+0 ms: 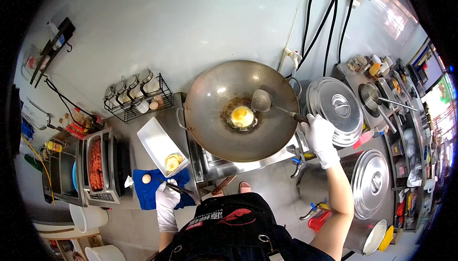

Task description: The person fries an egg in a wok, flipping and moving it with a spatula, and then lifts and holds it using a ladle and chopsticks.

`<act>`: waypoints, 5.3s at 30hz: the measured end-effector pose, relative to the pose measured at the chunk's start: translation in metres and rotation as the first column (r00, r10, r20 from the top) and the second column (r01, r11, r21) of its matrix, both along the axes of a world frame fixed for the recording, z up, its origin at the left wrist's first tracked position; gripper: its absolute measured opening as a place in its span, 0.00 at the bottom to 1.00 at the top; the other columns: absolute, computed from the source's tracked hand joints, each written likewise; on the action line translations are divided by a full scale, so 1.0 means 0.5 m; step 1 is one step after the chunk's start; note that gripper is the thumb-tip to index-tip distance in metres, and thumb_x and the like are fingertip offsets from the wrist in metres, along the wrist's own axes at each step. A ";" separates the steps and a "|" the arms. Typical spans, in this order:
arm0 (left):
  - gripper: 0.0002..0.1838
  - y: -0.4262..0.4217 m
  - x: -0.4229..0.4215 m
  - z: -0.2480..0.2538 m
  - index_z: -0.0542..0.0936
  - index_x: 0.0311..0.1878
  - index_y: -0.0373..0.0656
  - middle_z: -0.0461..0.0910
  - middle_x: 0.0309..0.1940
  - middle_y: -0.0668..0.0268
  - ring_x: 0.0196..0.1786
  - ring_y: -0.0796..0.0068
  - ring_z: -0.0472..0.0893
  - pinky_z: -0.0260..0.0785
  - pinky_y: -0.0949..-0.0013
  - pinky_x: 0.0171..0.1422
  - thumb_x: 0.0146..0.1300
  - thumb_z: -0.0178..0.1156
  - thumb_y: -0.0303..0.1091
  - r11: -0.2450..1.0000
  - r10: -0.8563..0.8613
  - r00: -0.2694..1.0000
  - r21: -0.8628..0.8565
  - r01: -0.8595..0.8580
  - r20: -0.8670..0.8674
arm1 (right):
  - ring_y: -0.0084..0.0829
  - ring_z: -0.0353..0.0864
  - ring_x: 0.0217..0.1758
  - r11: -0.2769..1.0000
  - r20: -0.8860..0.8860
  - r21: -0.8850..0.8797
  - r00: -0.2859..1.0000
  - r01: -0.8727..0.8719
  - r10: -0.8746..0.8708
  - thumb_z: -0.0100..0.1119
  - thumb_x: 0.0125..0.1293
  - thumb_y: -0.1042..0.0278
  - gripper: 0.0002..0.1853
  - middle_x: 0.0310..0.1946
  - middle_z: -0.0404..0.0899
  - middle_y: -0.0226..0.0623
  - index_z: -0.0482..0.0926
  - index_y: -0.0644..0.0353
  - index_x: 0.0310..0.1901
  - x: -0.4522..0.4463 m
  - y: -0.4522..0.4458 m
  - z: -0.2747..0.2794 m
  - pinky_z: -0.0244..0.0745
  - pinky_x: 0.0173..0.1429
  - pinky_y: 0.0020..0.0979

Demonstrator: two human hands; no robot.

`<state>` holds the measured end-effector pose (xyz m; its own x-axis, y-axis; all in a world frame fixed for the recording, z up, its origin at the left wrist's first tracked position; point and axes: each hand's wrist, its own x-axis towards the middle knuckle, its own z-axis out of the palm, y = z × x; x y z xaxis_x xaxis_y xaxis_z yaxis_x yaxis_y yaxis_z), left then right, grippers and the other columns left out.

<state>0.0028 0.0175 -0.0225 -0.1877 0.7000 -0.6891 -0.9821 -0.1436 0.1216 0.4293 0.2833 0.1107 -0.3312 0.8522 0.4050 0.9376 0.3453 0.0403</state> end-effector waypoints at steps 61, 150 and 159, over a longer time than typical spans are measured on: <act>0.12 -0.007 0.002 0.001 0.69 0.34 0.38 0.74 0.30 0.60 0.28 0.71 0.74 0.63 0.75 0.22 0.64 0.41 0.37 0.996 0.064 0.998 -0.067 -0.064 -0.001 | 0.42 0.78 0.26 0.971 0.068 -0.237 0.998 0.024 -0.008 0.60 0.45 0.58 0.10 0.19 0.76 0.43 0.80 0.57 0.24 -0.015 0.009 0.090 0.72 0.33 0.38; 0.10 -0.142 -0.027 -0.043 0.71 0.31 0.39 0.74 0.27 0.63 0.34 0.71 0.76 0.73 0.71 0.35 0.63 0.43 0.34 0.962 0.272 0.962 0.015 -0.273 0.022 | 0.42 0.80 0.29 0.897 0.408 -0.431 0.864 -0.100 0.293 0.55 0.47 0.59 0.15 0.25 0.79 0.44 0.80 0.63 0.29 -0.528 0.247 0.216 0.74 0.33 0.35; 0.09 -0.124 -0.017 -0.011 0.71 0.31 0.38 0.74 0.27 0.63 0.34 0.69 0.76 0.73 0.69 0.40 0.62 0.44 0.32 0.948 0.315 0.949 -0.038 -0.315 -0.010 | 0.42 0.80 0.31 0.900 0.416 -0.419 0.856 -0.121 0.309 0.53 0.48 0.64 0.12 0.27 0.79 0.45 0.80 0.64 0.30 -0.546 0.233 0.226 0.75 0.35 0.34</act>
